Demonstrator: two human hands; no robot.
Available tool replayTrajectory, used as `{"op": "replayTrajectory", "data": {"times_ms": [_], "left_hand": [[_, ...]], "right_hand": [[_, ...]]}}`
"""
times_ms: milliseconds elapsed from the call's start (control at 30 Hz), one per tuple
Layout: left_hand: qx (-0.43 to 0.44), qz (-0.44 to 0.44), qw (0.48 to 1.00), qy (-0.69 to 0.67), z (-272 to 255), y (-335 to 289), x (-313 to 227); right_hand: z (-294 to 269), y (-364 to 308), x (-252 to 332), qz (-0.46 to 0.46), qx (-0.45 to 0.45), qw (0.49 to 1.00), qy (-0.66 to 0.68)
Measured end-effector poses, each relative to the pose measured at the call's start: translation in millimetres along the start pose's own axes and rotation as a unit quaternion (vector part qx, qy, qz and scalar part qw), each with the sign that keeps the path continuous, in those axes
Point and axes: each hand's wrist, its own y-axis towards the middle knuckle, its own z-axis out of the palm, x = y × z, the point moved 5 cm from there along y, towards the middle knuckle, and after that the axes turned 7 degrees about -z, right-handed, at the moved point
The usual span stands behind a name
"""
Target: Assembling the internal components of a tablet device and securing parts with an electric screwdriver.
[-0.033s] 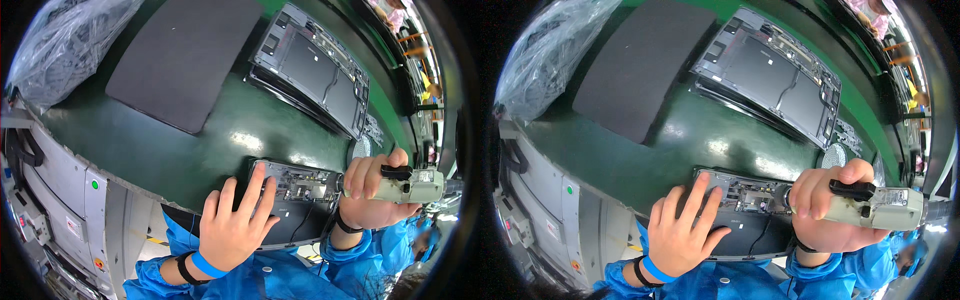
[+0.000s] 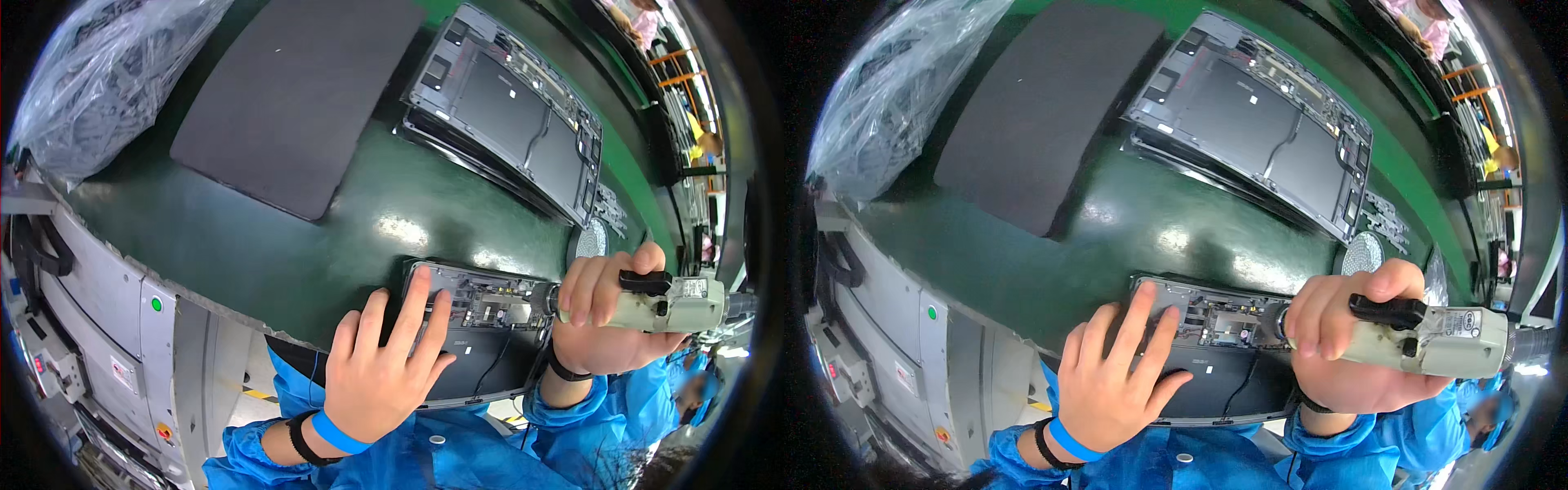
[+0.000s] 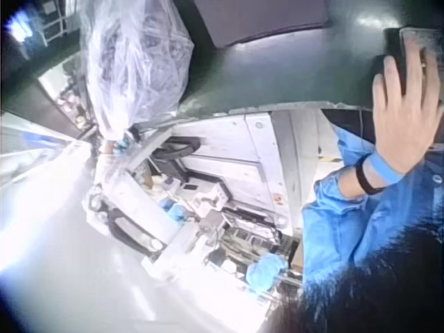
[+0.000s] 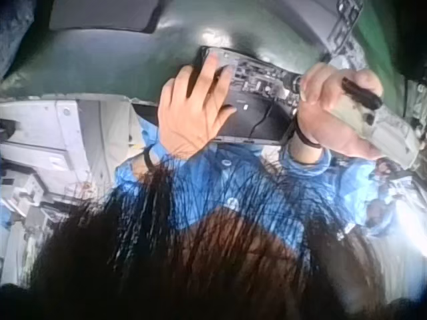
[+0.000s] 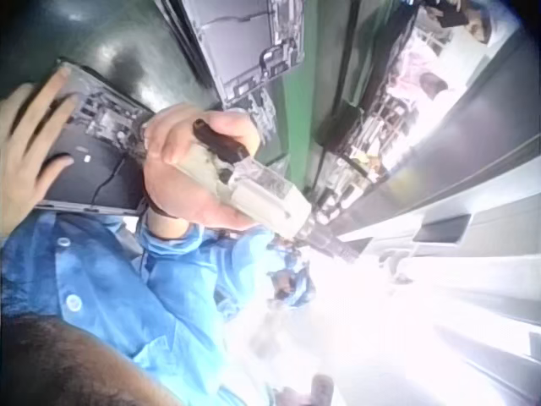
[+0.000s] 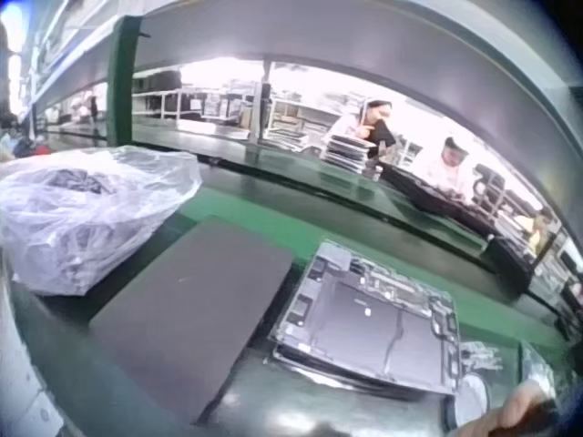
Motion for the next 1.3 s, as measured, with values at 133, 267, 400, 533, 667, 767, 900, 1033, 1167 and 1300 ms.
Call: {"op": "replayTrajectory", "data": {"times_ms": [133,267,400,533,667,767,900,1033,1167,1300], "left_hand": [[0.011,0.017,0.999,0.030,1,1,-4],[0.012,0.049,0.998,0.040,6,1,-10],[0.021,0.027,0.999,-0.001,13,-7,-16],[0.002,0.014,1.000,-0.013,17,-12,-14],[-0.005,-0.001,0.999,-0.038,15,-14,-9],[-0.010,-0.004,0.999,-0.049,17,-16,-5],[-0.028,0.001,0.998,-0.058,20,-17,-5],[-0.029,-0.002,0.997,-0.073,21,-17,-4],[-0.029,-0.004,0.997,-0.077,23,-17,-4],[-0.035,-0.004,0.997,-0.068,24,-17,-5]], "right_hand": [[-2,-2,-3,0.024,0.000,0.999,0.023],[3,-4,-3,0.026,-0.012,0.999,0.020],[11,-4,-3,-0.033,-0.055,0.997,-0.035],[23,8,-19,-0.047,0.008,0.994,-0.097],[51,12,-29,-0.084,0.152,0.983,-0.053],[69,6,-35,-0.063,0.188,0.979,-0.053],[74,1,-38,-0.063,0.159,0.982,-0.082],[72,0,-42,-0.069,0.188,0.975,-0.097],[70,-1,-49,-0.059,0.202,0.974,-0.085],[71,-1,-50,-0.051,0.204,0.974,-0.089]]}}
